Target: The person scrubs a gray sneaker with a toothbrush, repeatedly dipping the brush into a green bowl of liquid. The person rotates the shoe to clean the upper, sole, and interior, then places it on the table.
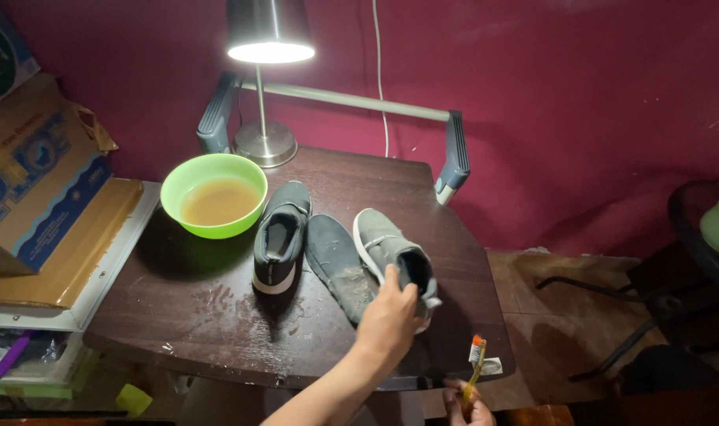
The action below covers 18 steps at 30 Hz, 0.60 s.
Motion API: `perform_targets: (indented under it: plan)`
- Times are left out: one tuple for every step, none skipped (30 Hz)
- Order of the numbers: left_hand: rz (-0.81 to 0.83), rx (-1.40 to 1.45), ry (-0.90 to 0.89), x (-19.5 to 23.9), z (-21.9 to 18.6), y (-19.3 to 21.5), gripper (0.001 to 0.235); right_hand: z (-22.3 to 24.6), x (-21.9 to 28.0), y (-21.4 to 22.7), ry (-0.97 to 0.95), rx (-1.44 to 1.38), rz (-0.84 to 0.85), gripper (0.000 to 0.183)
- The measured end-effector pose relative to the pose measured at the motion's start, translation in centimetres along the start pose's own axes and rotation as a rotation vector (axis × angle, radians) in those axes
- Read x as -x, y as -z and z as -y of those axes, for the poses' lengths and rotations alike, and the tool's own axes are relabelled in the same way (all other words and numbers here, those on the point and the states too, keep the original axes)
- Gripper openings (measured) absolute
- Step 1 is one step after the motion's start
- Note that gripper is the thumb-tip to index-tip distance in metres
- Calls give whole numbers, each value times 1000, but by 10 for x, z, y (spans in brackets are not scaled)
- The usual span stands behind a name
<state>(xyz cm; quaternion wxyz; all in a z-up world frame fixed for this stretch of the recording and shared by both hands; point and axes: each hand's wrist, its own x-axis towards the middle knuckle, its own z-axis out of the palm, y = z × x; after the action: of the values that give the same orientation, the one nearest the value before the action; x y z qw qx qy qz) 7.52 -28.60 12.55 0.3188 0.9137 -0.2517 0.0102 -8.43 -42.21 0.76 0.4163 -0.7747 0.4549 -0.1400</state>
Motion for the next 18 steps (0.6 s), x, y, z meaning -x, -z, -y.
perform_targets:
  plan:
    - [3,1,1,13,3,22,51,-11,-8,-4,-2,2,0,18]
    - [8,-352,-289,28,8,44,20,-22,-13,-10,24,-38,-40,13]
    - [16,-701,-581,42,13,66,41,-34,-18,-16,50,-78,-80,26]
    - [25,-702,-584,31,65,37,41,-31,-27,-20,42,-78,-79,26]
    - [46,108,-252,40,122,5,43,-27,-35,-24,69,-99,72,31]
    - [62,904,123,71,177,-30,80,-25,-44,-26,98,-117,223,39]
    - [68,903,129,99,211,-7,80,5,-30,-28,90,-116,224,39]
    - [25,813,-3,123,244,17,72,38,-20,-30,303,-125,239,45]
    - [-17,721,-133,147,277,42,67,70,-9,-32,517,-133,250,57]
    - [-21,725,-131,174,298,54,67,81,-10,-51,520,-128,253,57]
    - [-44,798,297,202,319,66,72,92,-11,-71,493,-16,247,64]
    - [-68,849,727,229,340,80,82,104,-11,-91,466,93,240,93]
    - [-72,853,728,244,307,109,82,129,4,-89,471,96,241,93]
    - [28,430,735,258,275,138,62,155,17,-88,473,252,282,87]
    - [123,7,717,273,243,167,51,181,33,-88,473,409,320,83]
    - [113,17,730,285,246,160,51,187,34,-92,488,418,327,83]
    - [4,-16,660,297,249,153,44,193,36,-97,445,463,333,74]
    - [-103,-52,597,311,251,146,38,197,40,-102,402,510,343,66]
